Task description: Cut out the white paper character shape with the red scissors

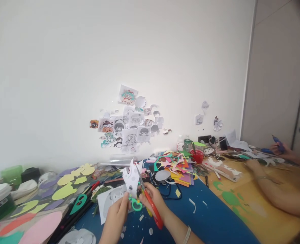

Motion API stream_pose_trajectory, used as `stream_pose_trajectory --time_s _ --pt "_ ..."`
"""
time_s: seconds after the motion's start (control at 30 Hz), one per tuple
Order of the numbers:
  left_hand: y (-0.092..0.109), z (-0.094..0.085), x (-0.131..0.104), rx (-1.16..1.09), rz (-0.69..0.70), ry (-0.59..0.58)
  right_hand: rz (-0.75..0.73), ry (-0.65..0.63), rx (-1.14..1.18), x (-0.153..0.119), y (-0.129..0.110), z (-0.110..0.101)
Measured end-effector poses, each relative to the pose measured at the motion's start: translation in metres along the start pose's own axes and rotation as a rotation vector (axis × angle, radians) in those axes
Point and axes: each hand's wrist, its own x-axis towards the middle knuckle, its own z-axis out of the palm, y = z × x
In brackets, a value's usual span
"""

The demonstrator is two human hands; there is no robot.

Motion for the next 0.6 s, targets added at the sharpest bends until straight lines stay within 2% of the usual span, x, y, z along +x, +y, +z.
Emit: stream_pose_trajectory --time_s 0.17,0.6 --pt "-0.0059 0.0055 0.0021 -0.048 -0.010 -0.037 -0.004 -0.035 -0.105 -0.0028 -0.0047 0.0016" --pt "-0.0006 0.0036 0.0030 -0.021 0.008 0.041 0.042 -0.041 -0.228 -0.0064 -0.0041 0.0048"
